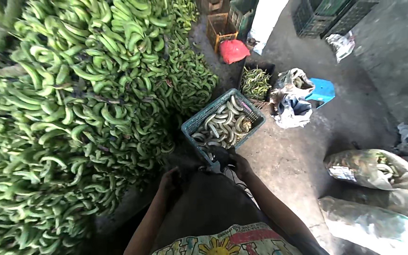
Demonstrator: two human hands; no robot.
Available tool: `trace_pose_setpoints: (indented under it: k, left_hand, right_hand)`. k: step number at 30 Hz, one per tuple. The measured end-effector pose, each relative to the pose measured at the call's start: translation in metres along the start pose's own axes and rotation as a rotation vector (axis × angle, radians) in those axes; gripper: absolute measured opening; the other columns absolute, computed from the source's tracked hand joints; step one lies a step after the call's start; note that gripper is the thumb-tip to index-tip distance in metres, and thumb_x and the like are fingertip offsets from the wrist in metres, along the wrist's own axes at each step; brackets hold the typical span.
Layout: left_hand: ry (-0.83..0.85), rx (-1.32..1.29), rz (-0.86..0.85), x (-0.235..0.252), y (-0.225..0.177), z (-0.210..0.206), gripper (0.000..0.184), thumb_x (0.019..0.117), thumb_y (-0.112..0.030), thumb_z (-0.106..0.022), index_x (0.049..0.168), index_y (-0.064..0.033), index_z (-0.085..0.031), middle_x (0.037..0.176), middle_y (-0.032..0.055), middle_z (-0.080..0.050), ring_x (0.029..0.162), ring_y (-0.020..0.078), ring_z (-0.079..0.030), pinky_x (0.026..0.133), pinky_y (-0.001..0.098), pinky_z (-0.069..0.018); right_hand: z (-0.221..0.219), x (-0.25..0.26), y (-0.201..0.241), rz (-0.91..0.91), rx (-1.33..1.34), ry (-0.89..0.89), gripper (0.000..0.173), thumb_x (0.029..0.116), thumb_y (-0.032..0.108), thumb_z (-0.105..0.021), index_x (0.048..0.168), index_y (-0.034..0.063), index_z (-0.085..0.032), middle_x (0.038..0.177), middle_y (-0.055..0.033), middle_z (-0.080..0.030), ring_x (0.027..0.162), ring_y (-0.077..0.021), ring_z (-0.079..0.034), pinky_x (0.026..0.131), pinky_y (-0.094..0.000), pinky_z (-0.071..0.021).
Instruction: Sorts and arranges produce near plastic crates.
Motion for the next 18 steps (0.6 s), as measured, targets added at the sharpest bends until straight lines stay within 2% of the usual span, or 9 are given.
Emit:
trace_pose_setpoints:
  k: [1,4,6,7,10,12,16,17,18]
  left_hand:
    - [-0.061,0.11,-0.003,0.001,0.002,0.009,0.014,0.1021,-0.016,-0.058,0.106,-0.0032,-0.063,0.075,0.0058,-0.063,0.057,0.0128,-0.059,0.052,0.029,-0.0529]
    - [-0.115,0.516,-0.03,0.003,0.009,0.032,0.039,0.097,-0.013,-0.068,0.133,-0.0011,-0.058,0.108,0.0147,-0.068,0.089,0.0202,-0.066,0.079,0.0388,-0.0565]
    - [-0.127,0.765,-0.006,-0.002,0.012,0.037,0.045,0.0965,-0.015,-0.069,0.138,-0.0011,-0.057,0.126,0.0215,-0.065,0.112,0.0308,-0.065,0.097,0.0496,-0.0527]
    - [-0.136,0.845,0.015,-0.004,0.015,0.039,0.046,0.0959,-0.015,-0.07,0.138,-0.0009,-0.057,0.129,0.0235,-0.064,0.116,0.0341,-0.063,0.101,0.0525,-0.0508]
    - [-0.142,1.016,0.086,0.004,0.036,0.063,0.052,0.0935,-0.015,-0.073,0.14,-0.0002,-0.055,0.134,0.0277,-0.06,0.123,0.0407,-0.059,0.105,0.0581,-0.0471]
    - [-0.148,1.128,0.125,0.021,0.059,0.09,0.053,0.0916,-0.02,-0.076,0.139,-0.0022,-0.059,0.134,0.0271,-0.061,0.126,0.0422,-0.059,0.106,0.0604,-0.0466]
    - [-0.132,1.294,0.288,0.011,0.089,0.133,0.047,0.1016,-0.036,-0.064,0.134,-0.003,-0.064,0.134,0.0243,-0.064,0.127,0.0408,-0.059,0.108,0.0594,-0.0446]
    - [-0.148,1.261,0.24,0.009,0.093,0.142,0.05,0.1031,-0.044,-0.06,0.132,-0.004,-0.066,0.131,0.0234,-0.066,0.124,0.0403,-0.062,0.106,0.0597,-0.0472]
    - [-0.203,1.201,0.098,0.021,0.101,0.152,0.054,0.1007,-0.052,-0.059,0.125,-0.0057,-0.07,0.121,0.0223,-0.07,0.114,0.0399,-0.066,0.099,0.0605,-0.0519]
  right_hand:
    - [0.001,0.001,-0.001,-0.011,-0.009,-0.01,0.033,0.1077,0.019,-0.051,0.134,0.0007,-0.054,0.111,-0.0158,-0.068,0.092,-0.0232,-0.069,0.076,-0.038,-0.0582]
    - [0.002,0.006,-0.005,-0.053,-0.039,-0.045,0.033,0.1079,0.021,-0.051,0.134,0.0006,-0.054,0.114,-0.0169,-0.067,0.095,-0.0242,-0.068,0.078,-0.039,-0.0579]
    - [0.004,0.008,-0.009,-0.063,-0.055,-0.072,0.034,0.1083,0.023,-0.051,0.133,-0.0003,-0.055,0.113,-0.0171,-0.067,0.095,-0.0245,-0.068,0.079,-0.0402,-0.0582]
    - [0.005,0.011,-0.011,-0.068,-0.057,-0.081,0.034,0.1083,0.023,-0.051,0.132,-0.0004,-0.055,0.112,-0.0169,-0.067,0.094,-0.0245,-0.068,0.079,-0.0406,-0.0581]
    - [0.008,0.017,-0.016,-0.083,-0.037,-0.088,0.034,0.1079,0.024,-0.051,0.131,0.0003,-0.057,0.111,-0.016,-0.068,0.093,-0.0239,-0.067,0.077,-0.04,-0.0572]
    - [0.007,0.019,-0.014,-0.097,-0.023,-0.1,0.032,0.1074,0.025,-0.053,0.129,0.0015,-0.059,0.108,-0.0151,-0.068,0.089,-0.0228,-0.067,0.074,-0.0384,-0.0569]
    - [0.009,0.01,-0.021,-0.097,-0.017,-0.099,0.031,0.108,0.025,-0.051,0.127,0.0019,-0.06,0.104,-0.013,-0.068,0.085,-0.0207,-0.066,0.072,-0.037,-0.056]
    - [0.008,0.008,-0.019,-0.053,-0.024,-0.091,0.031,0.1077,0.026,-0.051,0.125,0.0021,-0.062,0.102,-0.0123,-0.069,0.083,-0.0197,-0.066,0.071,-0.0364,-0.0562]
    - [0.004,0.006,-0.009,-0.006,-0.038,-0.077,0.032,0.108,0.026,-0.05,0.125,0.002,-0.063,0.101,-0.0122,-0.07,0.083,-0.0197,-0.067,0.071,-0.0368,-0.0569]
Point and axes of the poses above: each hand's wrist, its own x-axis towards the middle knuckle, its own z-axis out of the back of the hand, y = z × x, the point moved 5 cm from there along x, towards the middle knuckle
